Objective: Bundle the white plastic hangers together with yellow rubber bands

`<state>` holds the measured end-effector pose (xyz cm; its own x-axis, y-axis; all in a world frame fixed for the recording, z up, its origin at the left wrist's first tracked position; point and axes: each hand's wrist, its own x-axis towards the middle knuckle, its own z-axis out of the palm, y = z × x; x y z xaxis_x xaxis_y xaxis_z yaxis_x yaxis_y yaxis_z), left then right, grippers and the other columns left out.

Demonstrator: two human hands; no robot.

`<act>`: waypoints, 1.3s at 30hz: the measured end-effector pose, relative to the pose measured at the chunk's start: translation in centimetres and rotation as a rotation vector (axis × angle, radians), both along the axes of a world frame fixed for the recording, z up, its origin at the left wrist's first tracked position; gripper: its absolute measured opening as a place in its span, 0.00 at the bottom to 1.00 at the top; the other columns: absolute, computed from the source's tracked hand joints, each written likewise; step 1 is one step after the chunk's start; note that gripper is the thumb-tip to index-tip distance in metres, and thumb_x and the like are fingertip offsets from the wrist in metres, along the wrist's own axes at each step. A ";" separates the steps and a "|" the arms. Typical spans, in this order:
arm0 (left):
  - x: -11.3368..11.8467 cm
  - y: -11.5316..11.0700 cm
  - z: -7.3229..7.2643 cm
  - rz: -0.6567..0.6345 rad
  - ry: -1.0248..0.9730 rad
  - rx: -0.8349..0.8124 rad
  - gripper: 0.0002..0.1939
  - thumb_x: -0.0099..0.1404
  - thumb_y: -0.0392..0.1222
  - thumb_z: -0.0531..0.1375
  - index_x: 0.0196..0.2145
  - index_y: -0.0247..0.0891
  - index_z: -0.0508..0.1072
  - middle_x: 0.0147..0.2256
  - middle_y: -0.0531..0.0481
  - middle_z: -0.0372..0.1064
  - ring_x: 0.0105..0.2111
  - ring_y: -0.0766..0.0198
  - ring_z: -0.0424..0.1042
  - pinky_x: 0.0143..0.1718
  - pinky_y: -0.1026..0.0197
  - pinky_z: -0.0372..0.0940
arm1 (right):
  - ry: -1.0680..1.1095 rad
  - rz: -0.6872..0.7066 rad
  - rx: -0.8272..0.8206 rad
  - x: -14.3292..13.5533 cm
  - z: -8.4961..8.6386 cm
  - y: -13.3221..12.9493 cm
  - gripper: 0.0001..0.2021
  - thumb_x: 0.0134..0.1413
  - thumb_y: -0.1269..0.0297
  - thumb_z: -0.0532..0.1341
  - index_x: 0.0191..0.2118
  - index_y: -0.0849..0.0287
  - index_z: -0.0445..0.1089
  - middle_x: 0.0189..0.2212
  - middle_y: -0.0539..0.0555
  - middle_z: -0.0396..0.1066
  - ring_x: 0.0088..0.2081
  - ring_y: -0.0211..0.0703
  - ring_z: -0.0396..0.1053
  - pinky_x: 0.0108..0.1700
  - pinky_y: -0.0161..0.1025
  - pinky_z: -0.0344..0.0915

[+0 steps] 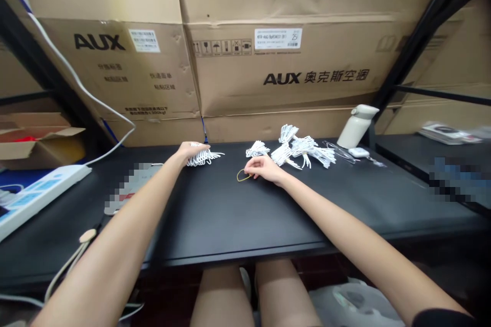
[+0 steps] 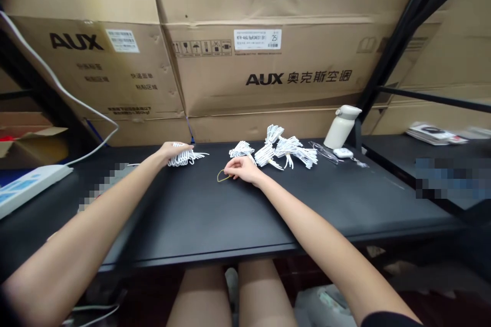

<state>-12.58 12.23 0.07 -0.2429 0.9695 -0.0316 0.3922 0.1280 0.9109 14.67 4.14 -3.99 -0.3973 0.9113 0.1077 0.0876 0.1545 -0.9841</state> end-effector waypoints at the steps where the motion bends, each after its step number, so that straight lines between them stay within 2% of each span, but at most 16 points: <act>1: -0.1 0.2 -0.1 -0.009 0.028 0.007 0.13 0.39 0.44 0.71 0.23 0.35 0.77 0.24 0.46 0.75 0.30 0.55 0.75 0.29 0.61 0.67 | 0.000 0.001 0.000 0.0 0.0 0.0 0.11 0.40 0.60 0.69 0.27 0.62 0.72 0.25 0.52 0.74 0.28 0.36 0.70 0.27 0.31 0.67; 9: -1.5 1.9 -1.0 -0.038 0.239 0.146 0.27 0.36 0.51 0.71 0.34 0.34 0.79 0.31 0.44 0.76 0.35 0.55 0.74 0.38 0.59 0.66 | -0.017 -0.011 0.006 -0.1 0.1 -0.1 0.08 0.42 0.63 0.68 0.27 0.62 0.72 0.25 0.52 0.74 0.26 0.35 0.69 0.27 0.31 0.67; 14: -1.7 2.4 -0.2 -0.017 0.416 0.207 0.22 0.46 0.58 0.66 0.29 0.36 0.78 0.33 0.41 0.77 0.40 0.50 0.73 0.44 0.56 0.64 | -0.028 -0.004 0.006 -0.1 0.1 0.0 0.09 0.41 0.62 0.68 0.27 0.62 0.72 0.25 0.51 0.73 0.26 0.35 0.69 0.27 0.31 0.67; 16: -1.3 1.8 -0.1 0.006 0.488 0.245 0.22 0.51 0.59 0.63 0.32 0.36 0.78 0.38 0.39 0.76 0.45 0.48 0.71 0.49 0.54 0.62 | -0.027 -0.002 0.005 0.0 0.1 0.0 0.10 0.41 0.61 0.69 0.26 0.62 0.72 0.25 0.51 0.73 0.27 0.36 0.70 0.27 0.31 0.67; 19: 0.0 -0.3 -0.4 0.056 0.583 0.333 0.24 0.61 0.57 0.54 0.44 0.37 0.74 0.47 0.39 0.72 0.51 0.49 0.67 0.55 0.51 0.55 | -0.037 -0.008 0.006 0.0 0.1 -0.1 0.10 0.41 0.61 0.69 0.27 0.62 0.72 0.25 0.52 0.73 0.27 0.36 0.70 0.27 0.31 0.67; 22: 1.8 -2.7 -1.2 -0.021 0.904 0.460 0.25 0.66 0.53 0.49 0.52 0.36 0.70 0.55 0.37 0.66 0.58 0.47 0.59 0.60 0.42 0.45 | -0.051 -0.013 0.012 0.0 0.2 -0.3 0.09 0.42 0.62 0.68 0.27 0.62 0.72 0.26 0.52 0.74 0.26 0.35 0.70 0.27 0.31 0.67; 24: 2.6 -3.8 -1.8 -0.072 1.006 0.422 0.28 0.67 0.54 0.46 0.57 0.35 0.65 0.60 0.34 0.58 0.62 0.42 0.51 0.59 0.35 0.44 | -0.056 -0.019 0.016 -0.1 0.2 -0.3 0.09 0.42 0.62 0.68 0.27 0.62 0.72 0.26 0.52 0.74 0.26 0.35 0.69 0.27 0.31 0.67; 26: 3.0 -4.3 -2.2 -0.114 1.079 0.370 0.29 0.67 0.55 0.45 0.57 0.35 0.66 0.61 0.34 0.56 0.64 0.38 0.44 0.57 0.31 0.45 | -0.059 -0.025 0.013 -0.1 0.1 -0.3 0.09 0.42 0.62 0.69 0.27 0.62 0.72 0.26 0.52 0.74 0.26 0.35 0.69 0.27 0.32 0.67; 28: 2.7 -4.1 -2.3 -0.157 1.131 0.322 0.28 0.67 0.54 0.45 0.56 0.35 0.68 0.61 0.34 0.56 0.64 0.37 0.44 0.56 0.32 0.48 | -0.060 -0.026 0.011 -0.1 0.1 -0.2 0.09 0.41 0.62 0.69 0.27 0.61 0.72 0.26 0.52 0.74 0.26 0.35 0.70 0.27 0.32 0.67; 31: 1.9 -3.2 -2.1 -0.241 1.190 0.266 0.29 0.66 0.53 0.47 0.59 0.35 0.63 0.62 0.34 0.55 0.61 0.40 0.54 0.55 0.39 0.53 | -0.063 -0.022 0.015 -0.1 0.1 -0.2 0.09 0.41 0.63 0.69 0.27 0.62 0.72 0.25 0.52 0.74 0.26 0.35 0.70 0.27 0.32 0.67; 33: 1.4 -2.9 -1.9 -0.269 1.204 0.248 0.30 0.65 0.54 0.49 0.60 0.36 0.63 0.62 0.35 0.55 0.60 0.41 0.56 0.55 0.42 0.54 | -0.064 -0.023 0.018 -0.1 0.1 -0.2 0.08 0.41 0.63 0.68 0.27 0.62 0.72 0.25 0.52 0.74 0.25 0.35 0.69 0.26 0.32 0.67; 35: 1.3 -3.0 -1.8 -0.269 1.219 0.276 0.31 0.65 0.55 0.48 0.60 0.35 0.62 0.62 0.34 0.55 0.60 0.41 0.55 0.57 0.40 0.50 | -0.061 -0.021 0.022 -0.1 0.1 -0.2 0.08 0.42 0.63 0.68 0.27 0.62 0.72 0.25 0.52 0.74 0.25 0.35 0.69 0.26 0.32 0.67; 37: 1.4 -3.3 -2.0 -0.230 1.246 0.379 0.32 0.66 0.56 0.47 0.61 0.34 0.61 0.62 0.33 0.53 0.62 0.40 0.51 0.60 0.39 0.43 | -0.059 -0.015 0.023 -0.2 0.1 -0.2 0.08 0.42 0.63 0.68 0.27 0.62 0.72 0.25 0.52 0.74 0.26 0.35 0.69 0.27 0.32 0.67; 39: 1.6 -3.8 -2.2 -0.187 1.265 0.450 0.34 0.66 0.58 0.47 0.61 0.33 0.61 0.63 0.32 0.51 0.63 0.40 0.48 0.61 0.41 0.41 | -0.064 -0.011 0.025 -0.2 0.1 -0.1 0.08 0.41 0.63 0.68 0.26 0.62 0.72 0.24 0.52 0.74 0.26 0.35 0.69 0.27 0.31 0.67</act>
